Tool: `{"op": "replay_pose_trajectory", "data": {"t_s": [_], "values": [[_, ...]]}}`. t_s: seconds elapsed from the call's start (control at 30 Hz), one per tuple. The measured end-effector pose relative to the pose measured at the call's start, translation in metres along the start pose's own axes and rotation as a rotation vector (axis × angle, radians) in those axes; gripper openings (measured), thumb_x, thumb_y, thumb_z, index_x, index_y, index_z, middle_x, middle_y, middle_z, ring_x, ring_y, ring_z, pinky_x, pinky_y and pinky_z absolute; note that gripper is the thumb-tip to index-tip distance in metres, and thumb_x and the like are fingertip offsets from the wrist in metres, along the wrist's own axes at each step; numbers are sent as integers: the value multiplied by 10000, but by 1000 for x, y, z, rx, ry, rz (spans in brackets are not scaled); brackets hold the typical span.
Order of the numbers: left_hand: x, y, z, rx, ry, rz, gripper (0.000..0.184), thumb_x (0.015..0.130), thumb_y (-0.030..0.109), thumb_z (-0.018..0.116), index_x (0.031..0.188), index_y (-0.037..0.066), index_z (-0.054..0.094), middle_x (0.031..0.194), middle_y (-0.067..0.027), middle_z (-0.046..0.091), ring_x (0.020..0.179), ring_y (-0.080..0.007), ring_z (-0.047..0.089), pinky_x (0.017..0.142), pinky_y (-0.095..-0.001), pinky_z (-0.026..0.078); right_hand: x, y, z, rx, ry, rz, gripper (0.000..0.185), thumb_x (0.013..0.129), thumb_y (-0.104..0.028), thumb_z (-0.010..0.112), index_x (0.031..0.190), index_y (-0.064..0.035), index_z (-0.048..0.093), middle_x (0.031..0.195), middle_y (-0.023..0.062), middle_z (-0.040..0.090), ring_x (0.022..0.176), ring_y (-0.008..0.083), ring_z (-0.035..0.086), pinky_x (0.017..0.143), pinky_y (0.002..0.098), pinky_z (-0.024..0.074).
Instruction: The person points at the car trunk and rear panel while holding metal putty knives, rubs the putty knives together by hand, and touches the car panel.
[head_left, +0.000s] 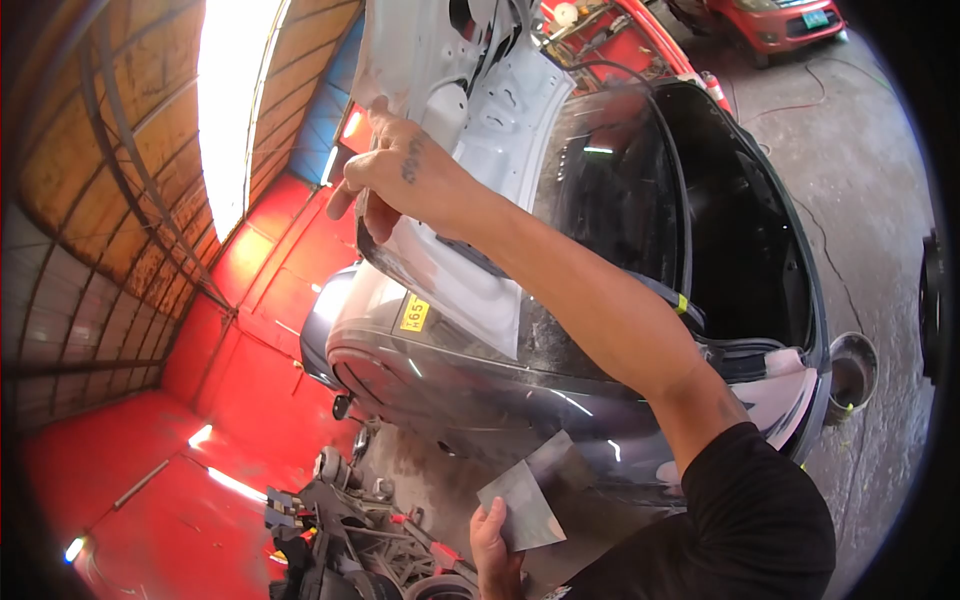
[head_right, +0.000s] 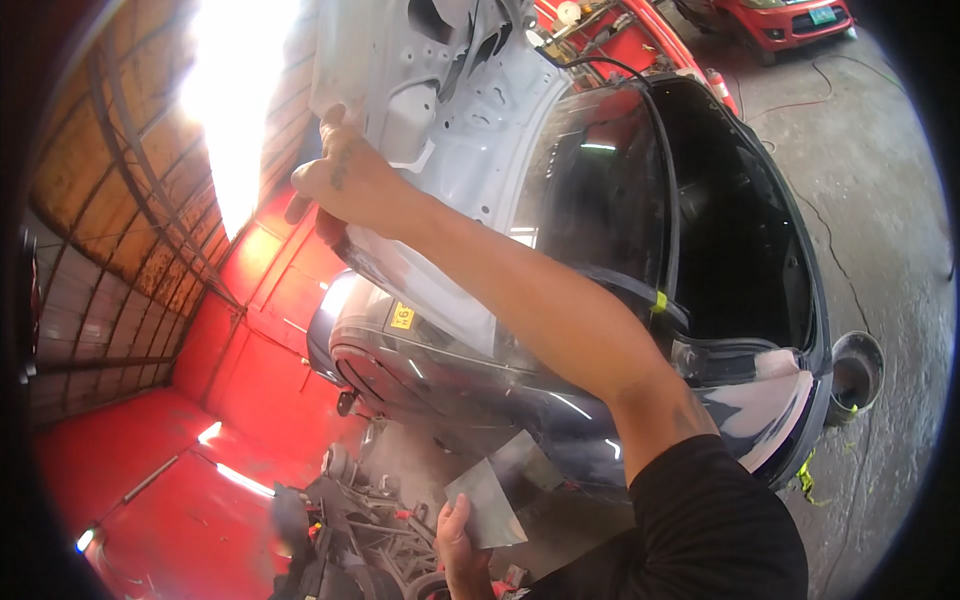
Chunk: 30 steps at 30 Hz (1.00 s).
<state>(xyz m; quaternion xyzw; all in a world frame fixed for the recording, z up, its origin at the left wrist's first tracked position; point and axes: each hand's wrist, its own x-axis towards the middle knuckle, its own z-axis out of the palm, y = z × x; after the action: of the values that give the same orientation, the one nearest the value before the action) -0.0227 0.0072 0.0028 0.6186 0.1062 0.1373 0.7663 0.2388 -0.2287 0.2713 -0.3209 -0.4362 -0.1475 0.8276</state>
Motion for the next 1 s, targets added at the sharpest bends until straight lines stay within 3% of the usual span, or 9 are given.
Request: {"op": "replay_pose_trajectory", "data": {"t_s": [0.27, 0.57, 0.67, 0.87, 0.97, 1.0], "values": [[1, -1, -1, -5, -21, 5, 306, 1027, 186, 582, 1205, -58, 633, 1101, -140, 723, 932, -232, 718, 847, -356, 570, 7, -1, 6, 79, -39, 17, 1045, 793, -57, 540, 1517, 154, -184, 874, 211, 738, 492, 222, 631, 504, 335, 556], [-4, 2, 3, 11, 22, 11, 313, 1020, 188, 591, 1211, -59, 623, 1088, -143, 718, 921, -237, 716, 830, -359, 575, 12, 3, 17, 213, -31, -1, 1094, 871, -21, 534, 1442, 67, -395, 943, 243, 730, 516, 265, 649, 528, 389, 583], [-6, 3, 4, 3, 57, 27, 319, 1017, 188, 596, 1215, -60, 616, 1084, -147, 716, 919, -242, 716, 836, -363, 577, 17, 16, 23, 297, -8, -67, 1093, 854, -56, 536, 1439, 109, -373, 797, 165, 731, 524, 256, 679, 563, 335, 588], [-10, 4, -1, 2, 83, 48, 295, 1012, 186, 604, 1185, -52, 619, 1065, -146, 712, 916, -243, 715, 827, -381, 585, 27, 23, 36, 367, 33, -179, 1119, 898, -57, 541, 1426, 11, -443, 714, 116, 696, 477, 225, 645, 544, 319, 576], [-12, 5, 0, 0, 86, 49, 288, 1011, 186, 606, 1178, -49, 617, 1068, -145, 711, 915, -244, 715, 821, -388, 588, 30, 30, 38, 346, 4, -225, 1098, 943, -75, 506, 1408, -86, -489, 1056, 266, 715, 518, 288, 676, 539, 405, 622], [-13, 5, 0, 0, 84, 52, 292, 1010, 187, 607, 1181, -50, 615, 1070, -146, 710, 915, -246, 715, 822, -388, 588, 30, 30, 39, 350, 5, -238, 1096, 945, -78, 508, 1413, -84, -483, 1059, 265, 716, 516, 287, 675, 539, 404, 622]]}}
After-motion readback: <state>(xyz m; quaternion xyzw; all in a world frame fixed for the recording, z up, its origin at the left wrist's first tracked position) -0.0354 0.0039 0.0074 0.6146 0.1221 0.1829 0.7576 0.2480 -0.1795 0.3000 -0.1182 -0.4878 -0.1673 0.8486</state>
